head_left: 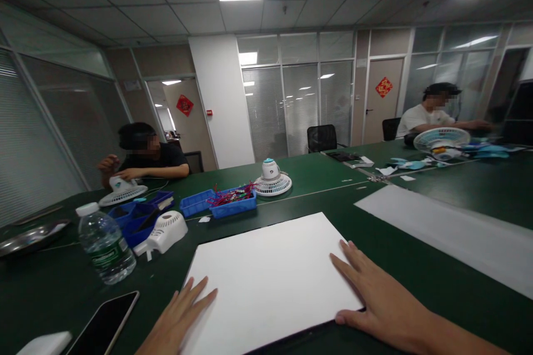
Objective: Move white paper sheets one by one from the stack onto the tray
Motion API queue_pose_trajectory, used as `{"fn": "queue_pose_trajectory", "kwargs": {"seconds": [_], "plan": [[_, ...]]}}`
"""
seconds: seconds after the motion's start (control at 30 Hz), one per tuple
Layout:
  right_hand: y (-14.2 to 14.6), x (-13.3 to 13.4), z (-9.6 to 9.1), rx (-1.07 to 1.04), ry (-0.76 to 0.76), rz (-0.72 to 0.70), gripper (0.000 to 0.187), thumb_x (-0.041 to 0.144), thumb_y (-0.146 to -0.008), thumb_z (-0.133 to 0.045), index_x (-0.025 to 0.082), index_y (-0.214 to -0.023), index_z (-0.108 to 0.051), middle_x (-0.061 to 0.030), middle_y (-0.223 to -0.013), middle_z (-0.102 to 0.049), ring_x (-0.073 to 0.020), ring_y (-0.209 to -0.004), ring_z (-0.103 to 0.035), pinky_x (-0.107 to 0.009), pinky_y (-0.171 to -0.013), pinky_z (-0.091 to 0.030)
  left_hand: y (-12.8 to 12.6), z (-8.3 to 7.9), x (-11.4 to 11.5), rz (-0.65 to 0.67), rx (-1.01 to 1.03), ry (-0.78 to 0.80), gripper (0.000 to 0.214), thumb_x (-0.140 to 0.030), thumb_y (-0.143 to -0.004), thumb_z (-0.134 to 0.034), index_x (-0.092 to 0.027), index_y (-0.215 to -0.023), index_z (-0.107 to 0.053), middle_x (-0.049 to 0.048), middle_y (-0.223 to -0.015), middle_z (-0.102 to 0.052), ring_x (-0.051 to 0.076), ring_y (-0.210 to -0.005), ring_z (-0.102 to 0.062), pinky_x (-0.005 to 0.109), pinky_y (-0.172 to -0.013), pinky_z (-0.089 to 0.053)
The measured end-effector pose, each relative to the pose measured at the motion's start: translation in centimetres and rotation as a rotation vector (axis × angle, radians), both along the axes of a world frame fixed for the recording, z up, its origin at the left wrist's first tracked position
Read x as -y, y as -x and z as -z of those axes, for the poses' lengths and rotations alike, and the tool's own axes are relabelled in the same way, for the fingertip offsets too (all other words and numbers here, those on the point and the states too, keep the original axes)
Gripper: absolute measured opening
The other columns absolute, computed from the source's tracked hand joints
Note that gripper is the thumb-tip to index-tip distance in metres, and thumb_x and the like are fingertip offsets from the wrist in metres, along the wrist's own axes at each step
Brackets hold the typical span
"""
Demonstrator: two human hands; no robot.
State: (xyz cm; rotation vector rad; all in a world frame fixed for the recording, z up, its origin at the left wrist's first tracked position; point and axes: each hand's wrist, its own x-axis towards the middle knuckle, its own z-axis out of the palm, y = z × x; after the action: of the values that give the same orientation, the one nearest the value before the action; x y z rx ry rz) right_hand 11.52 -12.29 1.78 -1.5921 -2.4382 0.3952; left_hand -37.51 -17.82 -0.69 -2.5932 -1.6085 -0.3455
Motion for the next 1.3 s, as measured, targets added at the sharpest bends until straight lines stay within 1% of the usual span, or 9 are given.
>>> {"fn": "queue_pose_trajectory", "kwargs": {"seconds": [0.13,0.23,0.33,0.47,0.57,0.77,0.97,1.13,1.3], "plan": [[-1.1,-1.2,-0.6,-0.098,0.031,-0.073,0.102,0.077,-0.083,-0.058,0.030,-0.164,-0.015,-0.0074,-0.170,0.000,-0.0348,-0.154,-0.013,-0.054,-0.123,-0.023,0.8,0.2,-0.2,-0.035,-0.033,-0.019,0.088,-0.067,-0.084,-0.067,-0.041,-0.158,-0.027,0.0073,-0.165,-0.031,0.042,-0.147,-0.033,0.069,-0.111,-0.033],[-3.9,-3.8,-0.7,-0.087,-0.117,0.005,0.087,0.069,-0.092,-0.049,0.033,-0.164,-0.015,-0.0041,-0.172,-0.009,-0.0311,-0.154,-0.021,-0.051,-0.122,-0.029,1.3,0.3,-0.3,-0.048,-0.046,-0.016,0.085,-0.065,-0.086,-0.066,-0.040,-0.158,-0.028,0.0073,-0.164,-0.033,0.040,-0.147,-0.034,0.067,-0.111,-0.033],[-8.7,-7.1,-0.1,0.071,-0.368,0.297,0.085,0.063,-0.094,-0.046,0.021,-0.163,-0.021,-0.0119,-0.170,-0.018,-0.0329,-0.153,-0.024,-0.052,-0.121,-0.030,1.5,0.3,-0.4,-0.033,-0.052,-0.011,0.088,-0.066,-0.083,-0.069,-0.041,-0.158,-0.029,0.0071,-0.165,-0.033,0.040,-0.147,-0.035,0.066,-0.112,-0.033],[-15.1,-9.5,0.7,0.136,-0.345,0.566,0.078,0.050,-0.095,-0.037,-0.007,-0.147,-0.042,-0.0372,-0.150,-0.045,-0.0509,-0.140,-0.042,-0.073,-0.106,-0.037,1.6,0.5,-0.6,-0.026,-0.034,-0.037,0.090,-0.067,-0.080,-0.072,-0.042,-0.157,-0.032,0.0059,-0.164,-0.034,0.041,-0.146,-0.036,0.066,-0.111,-0.034],[-17.1,-9.4,0.8,0.145,-0.249,0.574,0.065,0.045,-0.097,-0.032,-0.001,-0.129,-0.064,-0.0338,-0.127,-0.066,-0.0461,-0.113,-0.067,-0.063,-0.089,-0.053,1.7,0.6,-0.7,-0.014,-0.026,-0.027,0.087,-0.065,-0.081,-0.071,-0.041,-0.156,-0.033,0.0056,-0.164,-0.034,0.041,-0.146,-0.036,0.067,-0.112,-0.034],[-14.5,-9.2,1.3,0.154,-0.231,0.458,0.053,0.040,-0.099,-0.032,0.016,-0.127,-0.070,-0.0195,-0.120,-0.074,-0.0358,-0.103,-0.072,-0.051,-0.085,-0.055,1.8,0.5,-0.5,-0.022,-0.042,-0.024,0.086,-0.065,-0.082,-0.071,-0.041,-0.155,-0.035,0.0060,-0.164,-0.036,0.041,-0.146,-0.037,0.066,-0.111,-0.035],[-11.8,-9.4,1.9,0.169,-0.274,0.403,0.061,0.056,-0.096,-0.040,0.016,-0.134,-0.066,-0.0180,-0.138,-0.064,-0.0359,-0.123,-0.061,-0.050,-0.102,-0.048,1.9,0.3,-0.4,-0.003,-0.051,-0.065,0.085,-0.068,-0.081,-0.070,-0.042,-0.155,-0.037,0.0061,-0.161,-0.039,0.042,-0.143,-0.041,0.068,-0.107,-0.039],[-11.3,-9.2,1.7,0.170,-0.307,0.369,0.055,0.051,-0.097,-0.040,0.018,-0.132,-0.067,-0.0153,-0.132,-0.069,-0.0334,-0.117,-0.064,-0.048,-0.097,-0.050,1.9,0.4,-0.3,0.002,-0.039,-0.060,0.084,-0.066,-0.080,-0.073,-0.043,-0.154,-0.038,0.0048,-0.162,-0.037,0.042,-0.143,-0.041,0.068,-0.106,-0.040],[-11.1,-8.7,0.7,0.153,-0.358,0.398,0.048,0.039,-0.100,-0.037,0.014,-0.123,-0.071,-0.0193,-0.117,-0.073,-0.0351,-0.106,-0.068,-0.050,-0.091,-0.052,1.8,0.5,-0.2,0.033,-0.017,-0.099,0.100,-0.064,-0.082,-0.071,-0.042,-0.161,-0.014,0.0069,-0.162,-0.036,0.042,-0.142,-0.040,0.070,-0.106,-0.038]]}}
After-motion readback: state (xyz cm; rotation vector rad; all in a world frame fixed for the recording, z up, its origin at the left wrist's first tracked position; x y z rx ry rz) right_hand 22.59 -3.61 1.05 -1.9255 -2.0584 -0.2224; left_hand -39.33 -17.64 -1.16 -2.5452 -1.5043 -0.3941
